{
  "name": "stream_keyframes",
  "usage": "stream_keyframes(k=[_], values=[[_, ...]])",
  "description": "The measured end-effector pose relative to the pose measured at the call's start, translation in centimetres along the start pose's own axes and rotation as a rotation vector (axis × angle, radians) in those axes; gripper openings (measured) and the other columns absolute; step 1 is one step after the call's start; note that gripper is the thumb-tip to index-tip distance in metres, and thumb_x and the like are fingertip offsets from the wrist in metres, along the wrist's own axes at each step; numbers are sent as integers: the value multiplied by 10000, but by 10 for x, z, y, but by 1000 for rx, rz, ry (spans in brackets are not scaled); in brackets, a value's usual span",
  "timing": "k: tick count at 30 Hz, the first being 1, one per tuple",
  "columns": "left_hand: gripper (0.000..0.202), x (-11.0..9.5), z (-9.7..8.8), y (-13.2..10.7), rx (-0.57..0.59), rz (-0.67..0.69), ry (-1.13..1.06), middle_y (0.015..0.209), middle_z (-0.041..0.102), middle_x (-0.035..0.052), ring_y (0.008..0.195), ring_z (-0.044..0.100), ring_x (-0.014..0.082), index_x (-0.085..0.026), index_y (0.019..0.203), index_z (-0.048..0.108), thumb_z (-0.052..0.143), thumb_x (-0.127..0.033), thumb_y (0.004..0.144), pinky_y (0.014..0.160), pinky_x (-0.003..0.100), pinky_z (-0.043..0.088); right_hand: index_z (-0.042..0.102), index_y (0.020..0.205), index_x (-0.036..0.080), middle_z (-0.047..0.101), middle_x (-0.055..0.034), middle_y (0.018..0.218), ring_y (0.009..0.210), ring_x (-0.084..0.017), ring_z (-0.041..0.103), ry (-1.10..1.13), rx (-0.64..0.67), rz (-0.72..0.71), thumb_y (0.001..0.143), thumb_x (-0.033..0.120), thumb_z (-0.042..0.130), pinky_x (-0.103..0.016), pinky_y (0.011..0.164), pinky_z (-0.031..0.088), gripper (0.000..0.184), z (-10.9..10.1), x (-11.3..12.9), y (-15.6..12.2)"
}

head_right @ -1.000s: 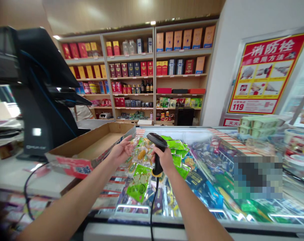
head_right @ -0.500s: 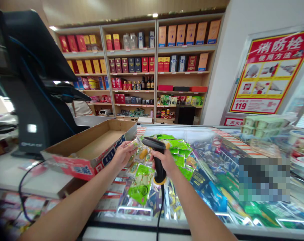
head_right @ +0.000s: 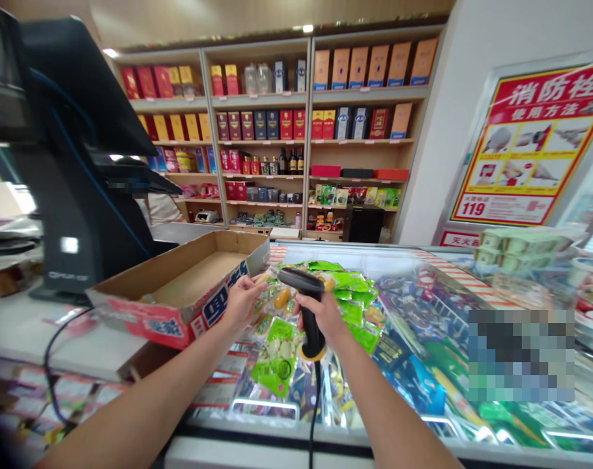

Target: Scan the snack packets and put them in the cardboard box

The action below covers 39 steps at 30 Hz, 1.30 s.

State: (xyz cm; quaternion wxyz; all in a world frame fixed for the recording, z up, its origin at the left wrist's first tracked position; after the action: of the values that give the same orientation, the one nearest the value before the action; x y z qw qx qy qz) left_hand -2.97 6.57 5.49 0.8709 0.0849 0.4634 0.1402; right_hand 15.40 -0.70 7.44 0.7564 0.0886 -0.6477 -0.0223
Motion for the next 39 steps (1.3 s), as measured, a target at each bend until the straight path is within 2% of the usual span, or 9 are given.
stream_keyframes(k=[7, 17, 26, 29, 34, 37, 39], values=[[539, 0, 2, -2, 13, -12, 1, 828, 731, 38, 816, 686, 189, -181, 551, 377, 889, -241, 392, 853, 358, 479, 653, 571, 144, 608, -25, 495, 376, -109, 532, -25, 26, 23, 701, 434, 678, -205, 369, 417, 318, 0, -4, 0], [533, -3, 4, -3, 10, -8, 5, 848, 732, 45, 894, 686, 222, -181, 546, 376, 888, -234, 410, 839, 363, 484, 654, 573, 149, 621, -27, 515, 379, -112, 540, -10, 30, 6, 699, 399, 670, -218, 381, 424, 281, 1, -1, -1], [511, -3, 5, -4, 19, -3, -24, 829, 731, 47, 843, 679, 190, -179, 542, 381, 877, -211, 422, 818, 326, 472, 666, 586, 139, 621, -34, 505, 379, -115, 540, -12, 30, 10, 704, 404, 673, -222, 383, 425, 289, 0, -2, 0], [479, -4, 1, -2, -3, 16, 31, 804, 726, 38, 804, 670, 181, -181, 548, 401, 864, -199, 426, 796, 317, 471, 666, 649, 144, 650, -28, 556, 381, -119, 546, 49, -22, 2, 683, 396, 693, -228, 375, 433, 256, -3, 0, 1], [377, -10, 2, 0, 17, 111, 235, 814, 719, 49, 844, 661, 206, -187, 556, 443, 815, -192, 498, 813, 329, 466, 638, 718, 156, 646, -2, 562, 363, -118, 536, 205, -207, -41, 611, 381, 748, -236, 354, 445, 272, -21, 5, 6], [348, -11, 13, -1, 36, 140, 324, 799, 706, 42, 831, 643, 201, -193, 560, 446, 791, -188, 519, 810, 320, 461, 625, 708, 162, 632, 0, 545, 368, -121, 535, 271, -269, -68, 592, 374, 764, -241, 355, 456, 279, -31, 7, 9], [333, -12, 27, -1, 76, 171, 381, 808, 699, 33, 820, 628, 195, -198, 569, 447, 778, -176, 528, 811, 317, 456, 619, 702, 167, 630, 0, 547, 371, -122, 538, 289, -286, -78, 594, 371, 765, -246, 362, 465, 274, -33, 7, 10]])
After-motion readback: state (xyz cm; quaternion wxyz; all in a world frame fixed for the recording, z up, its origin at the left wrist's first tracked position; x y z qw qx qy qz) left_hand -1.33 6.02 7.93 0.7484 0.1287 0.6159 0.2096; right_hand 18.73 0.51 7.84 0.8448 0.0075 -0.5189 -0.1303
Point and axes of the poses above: each hand's wrist, its own y-axis towards the middle knuckle, its own z-axis out of the palm, x = y × z, the point moved 7 cm from there along y, towards the middle knuckle
